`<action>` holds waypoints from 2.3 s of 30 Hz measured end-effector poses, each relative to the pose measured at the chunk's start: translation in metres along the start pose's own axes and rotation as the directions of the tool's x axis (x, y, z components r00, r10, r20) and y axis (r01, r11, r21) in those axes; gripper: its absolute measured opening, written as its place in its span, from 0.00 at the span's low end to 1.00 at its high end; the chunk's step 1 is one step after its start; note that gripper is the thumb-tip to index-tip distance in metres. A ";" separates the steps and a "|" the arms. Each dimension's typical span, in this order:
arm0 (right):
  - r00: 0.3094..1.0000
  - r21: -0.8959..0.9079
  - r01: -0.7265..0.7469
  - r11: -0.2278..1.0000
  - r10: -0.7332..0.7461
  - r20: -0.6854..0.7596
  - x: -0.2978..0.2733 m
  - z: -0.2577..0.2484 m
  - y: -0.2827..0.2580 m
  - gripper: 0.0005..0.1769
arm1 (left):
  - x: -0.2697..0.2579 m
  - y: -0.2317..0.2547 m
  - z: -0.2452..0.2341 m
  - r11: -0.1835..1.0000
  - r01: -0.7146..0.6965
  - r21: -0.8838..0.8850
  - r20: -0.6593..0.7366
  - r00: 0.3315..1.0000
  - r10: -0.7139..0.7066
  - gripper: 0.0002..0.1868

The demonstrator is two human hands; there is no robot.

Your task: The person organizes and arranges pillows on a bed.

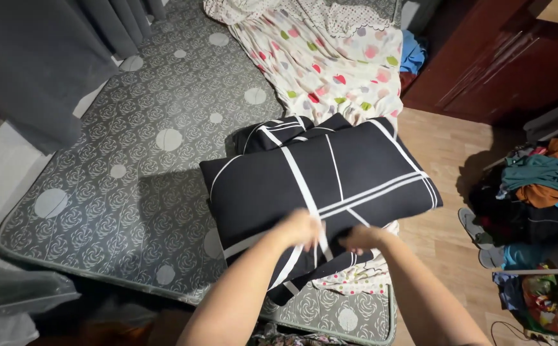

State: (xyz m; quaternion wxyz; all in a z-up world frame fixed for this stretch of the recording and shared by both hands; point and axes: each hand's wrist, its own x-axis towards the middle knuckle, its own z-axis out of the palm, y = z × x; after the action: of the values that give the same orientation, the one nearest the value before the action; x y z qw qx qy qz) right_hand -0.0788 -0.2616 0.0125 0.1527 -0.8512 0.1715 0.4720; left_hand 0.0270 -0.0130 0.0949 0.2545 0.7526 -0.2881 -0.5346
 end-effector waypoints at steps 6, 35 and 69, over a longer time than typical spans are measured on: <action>0.676 0.349 0.532 0.772 -0.138 -0.724 -0.080 -0.140 -0.016 0.20 | 0.001 0.012 -0.041 0.875 -0.340 0.344 -0.868 0.240 0.435 0.22; 0.193 0.348 0.579 0.737 0.291 -0.937 0.058 -0.201 0.024 0.22 | 0.044 -0.038 -0.001 0.936 0.351 0.002 -0.858 0.482 -0.179 0.40; 0.603 0.288 -0.052 0.956 0.260 -0.754 0.067 -0.249 -0.102 0.39 | 0.006 -0.054 0.029 0.837 -0.197 0.511 -0.656 0.541 0.527 0.37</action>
State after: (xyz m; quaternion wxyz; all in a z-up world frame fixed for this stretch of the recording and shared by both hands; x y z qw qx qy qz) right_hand 0.1856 -0.2852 0.0911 0.1207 -0.9281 0.3500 0.0400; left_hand 0.0094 0.0190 0.0450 0.3102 0.8625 -0.3990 -0.0251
